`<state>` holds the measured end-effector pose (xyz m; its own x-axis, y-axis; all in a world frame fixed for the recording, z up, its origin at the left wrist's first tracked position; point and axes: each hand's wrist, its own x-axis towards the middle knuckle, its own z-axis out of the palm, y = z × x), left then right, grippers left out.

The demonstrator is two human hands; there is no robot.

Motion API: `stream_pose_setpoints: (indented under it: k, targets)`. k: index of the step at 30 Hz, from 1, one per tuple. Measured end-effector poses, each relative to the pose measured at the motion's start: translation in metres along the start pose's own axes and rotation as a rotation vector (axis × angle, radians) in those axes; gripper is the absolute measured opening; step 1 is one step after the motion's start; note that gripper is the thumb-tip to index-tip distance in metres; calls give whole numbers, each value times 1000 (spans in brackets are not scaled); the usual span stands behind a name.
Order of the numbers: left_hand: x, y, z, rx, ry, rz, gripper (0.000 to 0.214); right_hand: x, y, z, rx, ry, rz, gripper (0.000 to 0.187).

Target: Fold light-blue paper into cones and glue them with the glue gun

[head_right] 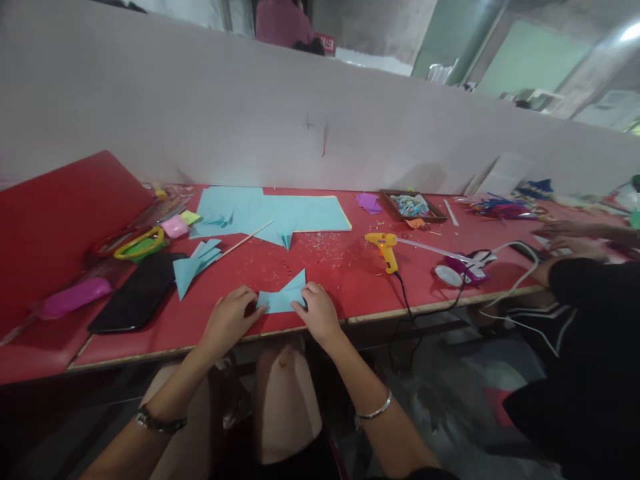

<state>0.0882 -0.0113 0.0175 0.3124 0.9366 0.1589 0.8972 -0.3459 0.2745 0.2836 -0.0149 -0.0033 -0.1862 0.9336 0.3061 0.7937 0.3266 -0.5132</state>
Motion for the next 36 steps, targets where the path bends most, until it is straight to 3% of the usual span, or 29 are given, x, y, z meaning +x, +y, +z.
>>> stream_pose_setpoints:
  k: [3,6,8,11,14,19,25,27,31,36]
  targets:
    - [0,-9,3,-59,7,37,13,-1,-1,-1,-15,2,5,17]
    - [2,-17,2,-53,31,145,29,0,0,0,-27,7,-5,16]
    - [4,-18,-2,19,11,318,39,0,0,1,-36,7,-11,15]
    - [10,-14,-13,134,-128,622,45,0,0,2,-56,6,-17,15]
    - [14,-8,-21,176,-237,746,42,0,-2,1,-75,6,-10,17]
    - [11,-11,-20,204,-259,734,43,1,-3,-1,-96,-15,-10,15]
    - [0,-36,-24,178,-301,641,47,-1,-11,-5,-166,-37,50,8]
    - [-3,-41,-26,186,-301,632,48,-5,-17,-5,-226,26,73,21]
    - [-6,-42,-28,232,-312,641,48,-18,-32,2,-324,43,-89,39]
    - [-6,-38,-28,277,-315,629,48,-30,-40,10,-345,-11,-225,32]
